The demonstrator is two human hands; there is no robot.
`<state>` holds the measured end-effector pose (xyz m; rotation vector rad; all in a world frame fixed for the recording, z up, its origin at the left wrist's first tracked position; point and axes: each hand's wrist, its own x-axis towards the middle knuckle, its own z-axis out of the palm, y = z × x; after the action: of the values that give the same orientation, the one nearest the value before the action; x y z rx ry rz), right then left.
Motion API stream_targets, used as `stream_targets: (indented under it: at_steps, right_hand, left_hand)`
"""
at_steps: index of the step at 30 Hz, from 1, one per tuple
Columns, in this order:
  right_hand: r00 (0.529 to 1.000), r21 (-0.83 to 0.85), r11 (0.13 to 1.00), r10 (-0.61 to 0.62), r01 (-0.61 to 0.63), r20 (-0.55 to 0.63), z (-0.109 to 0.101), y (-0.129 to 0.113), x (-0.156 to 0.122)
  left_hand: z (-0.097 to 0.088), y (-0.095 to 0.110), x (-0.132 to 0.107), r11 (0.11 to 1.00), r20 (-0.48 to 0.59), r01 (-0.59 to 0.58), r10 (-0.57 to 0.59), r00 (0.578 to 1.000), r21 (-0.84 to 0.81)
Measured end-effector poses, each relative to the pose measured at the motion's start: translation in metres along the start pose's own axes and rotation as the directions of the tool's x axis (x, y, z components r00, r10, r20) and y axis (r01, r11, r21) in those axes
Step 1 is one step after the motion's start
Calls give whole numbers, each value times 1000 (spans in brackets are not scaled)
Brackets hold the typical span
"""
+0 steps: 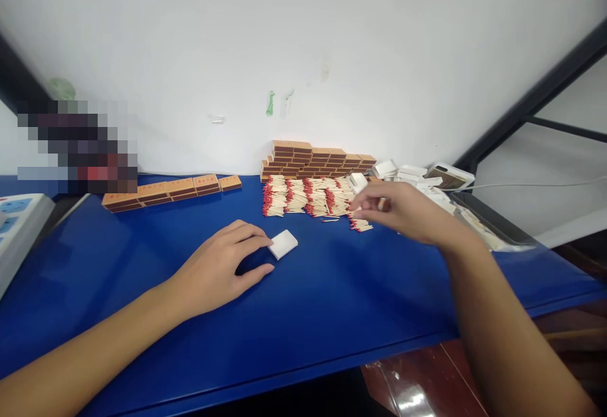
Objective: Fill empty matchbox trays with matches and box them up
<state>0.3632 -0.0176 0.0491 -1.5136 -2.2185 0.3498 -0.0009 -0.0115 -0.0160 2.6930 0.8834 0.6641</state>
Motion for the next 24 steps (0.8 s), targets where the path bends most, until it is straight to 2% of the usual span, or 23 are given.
stream_targets:
  at_steps: [3, 5, 7, 18, 24]
  right_hand:
    - [986, 11, 990, 141, -142, 85, -6, 47, -18]
    - [979, 45, 984, 168, -174, 117, 0, 62, -26]
    - [977, 67, 981, 170, -179, 131, 7, 66, -30]
    - [969, 25, 989, 134, -143, 209, 21, 52, -26]
    - [968, 40, 999, 21, -32, 250, 30, 8, -2]
  left_hand:
    - [1, 0, 0, 999, 4, -17, 17, 1000, -39]
    - [1, 2, 0, 998, 21, -10, 11, 1000, -66]
    - [1, 3, 1, 996, 25, 1, 1, 1000, -87]
    - [0, 0, 3, 993, -19, -17, 15, 1000, -113]
    - [-2, -4, 2, 993, -10, 14, -15, 1000, -117]
